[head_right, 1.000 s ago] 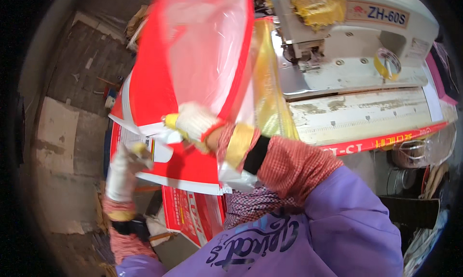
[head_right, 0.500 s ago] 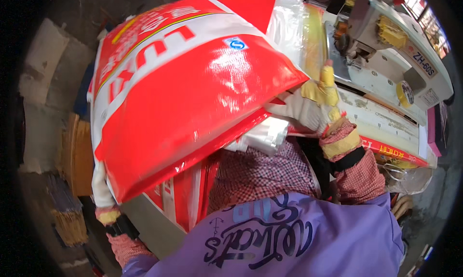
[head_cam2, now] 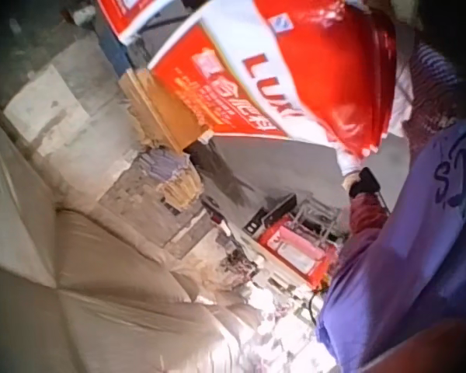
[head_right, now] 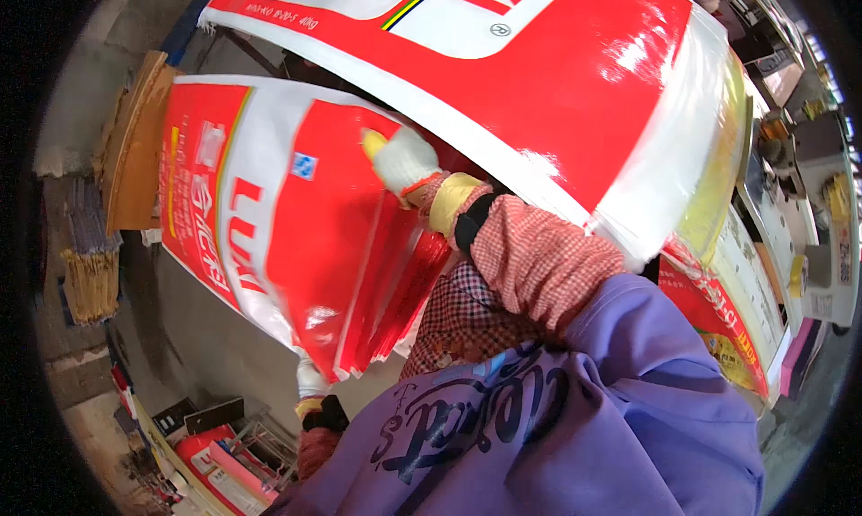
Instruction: Manually organizing, opening, and feeding large printed sacks/bags into a sewing machine for sealing.
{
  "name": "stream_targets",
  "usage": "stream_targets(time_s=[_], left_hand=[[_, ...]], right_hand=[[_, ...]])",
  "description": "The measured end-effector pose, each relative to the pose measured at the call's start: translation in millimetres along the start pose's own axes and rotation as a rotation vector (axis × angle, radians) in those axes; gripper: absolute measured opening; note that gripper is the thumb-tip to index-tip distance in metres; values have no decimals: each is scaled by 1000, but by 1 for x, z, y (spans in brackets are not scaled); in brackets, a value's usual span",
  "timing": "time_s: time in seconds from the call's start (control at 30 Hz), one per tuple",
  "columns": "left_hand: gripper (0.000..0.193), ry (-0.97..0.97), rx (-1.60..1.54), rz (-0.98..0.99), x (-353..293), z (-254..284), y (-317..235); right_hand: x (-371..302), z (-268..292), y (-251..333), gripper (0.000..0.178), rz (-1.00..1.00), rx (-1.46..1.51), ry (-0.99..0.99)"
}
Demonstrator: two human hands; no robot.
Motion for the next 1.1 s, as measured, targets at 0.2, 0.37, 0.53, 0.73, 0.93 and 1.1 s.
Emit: stream_targets(time_s=[0.2, 0.37, 0.53, 0.73, 0.93, 1.1], left_hand=[[31, -368, 604, 130, 1, 5, 43], [17, -389, 583, 0, 19, -52, 29], [28, -524, 1359, 336, 36, -58, 33], [52, -757, 1282, -706, 63, -100, -45], [24, 513, 1062, -1236, -41, -487, -50], [47, 1044, 1534, -1308, -104, -615, 72]], right_hand=[[31, -52, -77, 47, 59, -609, 183], [16, -47, -61, 39, 189, -342, 282], [-18, -28, -54, 32, 279, -57, 322], [-119, 5, -83, 26, 322, 276, 285], [-168, 3, -83, 25, 634, 115, 26], [-252, 86, -105, 27, 421, 141, 157]])
Point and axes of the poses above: each hand's wrist, its own x-axis towards the middle knuckle, its own z-axis out of the back of the hand, y = z × x, the point moved 3 cm from there along x, towards the middle knuckle, and after that the axes turned 12 degrees about -x, right-handed, at the moved point
